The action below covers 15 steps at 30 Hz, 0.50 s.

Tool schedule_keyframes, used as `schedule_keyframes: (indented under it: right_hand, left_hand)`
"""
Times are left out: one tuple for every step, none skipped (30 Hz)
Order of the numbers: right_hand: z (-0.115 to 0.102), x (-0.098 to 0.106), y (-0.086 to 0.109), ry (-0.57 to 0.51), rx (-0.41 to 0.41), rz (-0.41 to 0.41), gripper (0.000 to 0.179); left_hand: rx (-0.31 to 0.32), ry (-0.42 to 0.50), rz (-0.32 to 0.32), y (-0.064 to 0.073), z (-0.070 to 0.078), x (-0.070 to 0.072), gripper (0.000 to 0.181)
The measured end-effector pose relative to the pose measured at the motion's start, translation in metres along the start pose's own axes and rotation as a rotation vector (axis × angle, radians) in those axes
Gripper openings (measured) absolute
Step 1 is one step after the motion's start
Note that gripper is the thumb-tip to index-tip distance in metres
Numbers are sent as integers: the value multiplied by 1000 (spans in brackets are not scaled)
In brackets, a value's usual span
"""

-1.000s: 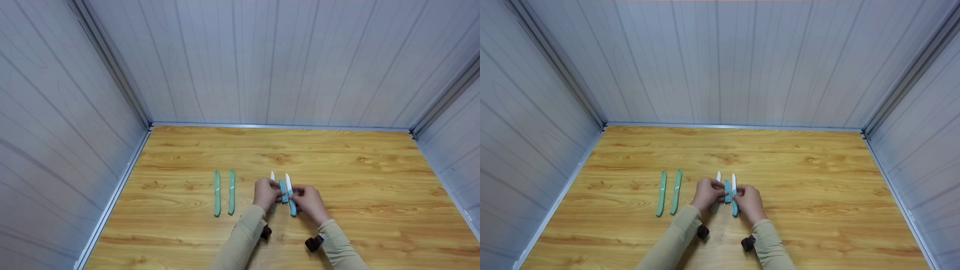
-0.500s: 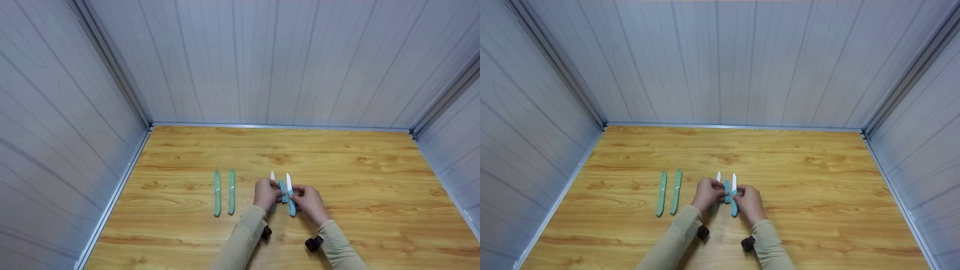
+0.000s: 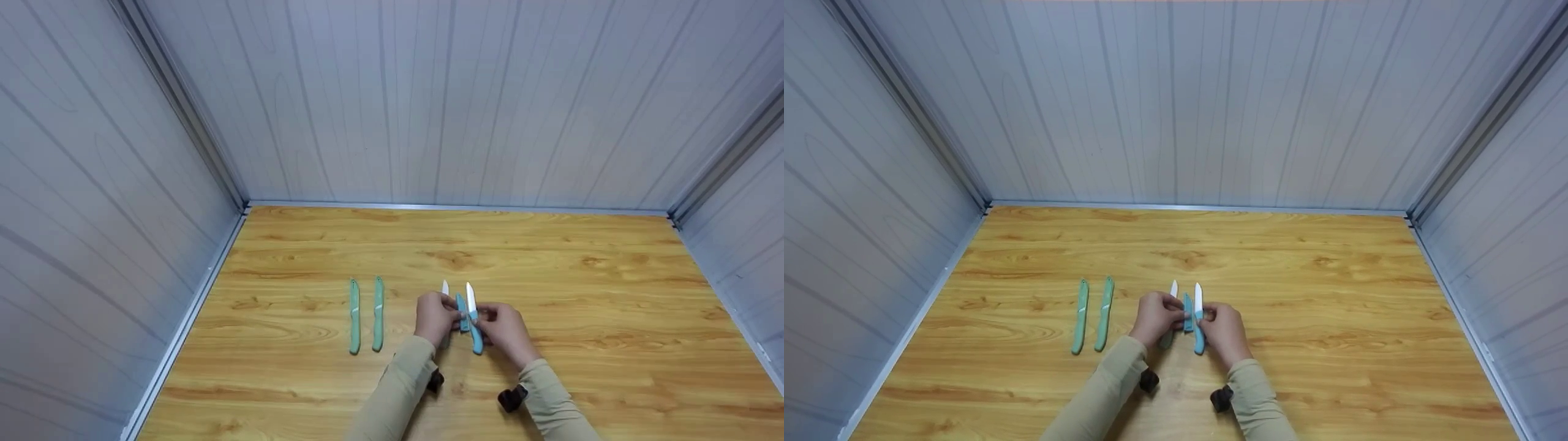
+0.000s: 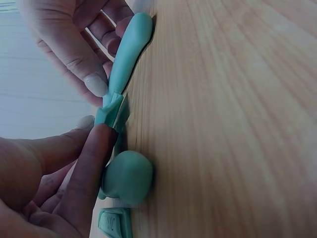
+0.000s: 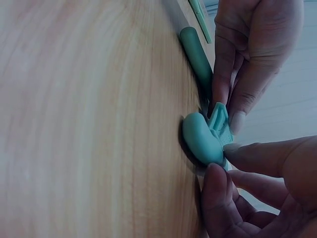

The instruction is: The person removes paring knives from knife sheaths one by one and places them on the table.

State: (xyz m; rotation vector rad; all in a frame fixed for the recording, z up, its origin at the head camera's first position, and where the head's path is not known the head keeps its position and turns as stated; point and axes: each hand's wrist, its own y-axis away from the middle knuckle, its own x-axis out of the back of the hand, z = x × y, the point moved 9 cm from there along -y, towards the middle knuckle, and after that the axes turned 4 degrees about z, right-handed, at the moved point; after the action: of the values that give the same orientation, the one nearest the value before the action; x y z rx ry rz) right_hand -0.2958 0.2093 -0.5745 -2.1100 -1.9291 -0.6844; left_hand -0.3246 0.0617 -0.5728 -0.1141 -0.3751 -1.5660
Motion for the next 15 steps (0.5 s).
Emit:
schedule_keyframes:
  right_hand:
    - [0,0,0,4,3,0,32]
    - [0,0,0,4,2,-1,32]
    - [-1,0,0,3,4,-1,32]
    - [0,0,0,0,2,-1,32]
    - [0,0,0,-2,3,-3,32]
    - [0,0,0,-7,2,-3,32]
    - [0,0,1,-12,2,-3,32]
    - [0,0,0,-18,1,-2,32]
    - [0,0,0,-20,6,-1,32]
    - [0,0,0,-26,7,-1,31]
    - [0,-1,0,-29,11,-1,31]
    - [-1,0,0,-33,11,0,31]
    - [-1,0,0,-35,15,0,31]
    - [-1,0,0,-39,17,0,31]
    - [-1,0,0,-39,19,1,31]
  left_hand:
    - [6,1,-2,0,-1,0,9]
    - [15,3,-6,0,-1,0,9]
    - [23,4,-7,0,-2,-1,9]
    - [30,6,-6,0,-2,-1,9]
    - [32,7,-4,0,-2,0,9]
    - [32,6,-1,0,-2,0,9]
    - [33,8,1,0,-2,0,9]
    - [33,10,4,0,-1,0,9]
    - [29,13,9,0,-1,0,9]
    - [27,22,11,1,-1,1,9]
    - [24,26,15,1,0,1,9]
    - [25,32,18,2,0,1,8]
    - [23,36,19,2,0,1,8]
    - [22,41,20,2,0,1,8]
    - [21,46,21,2,-1,1,8]
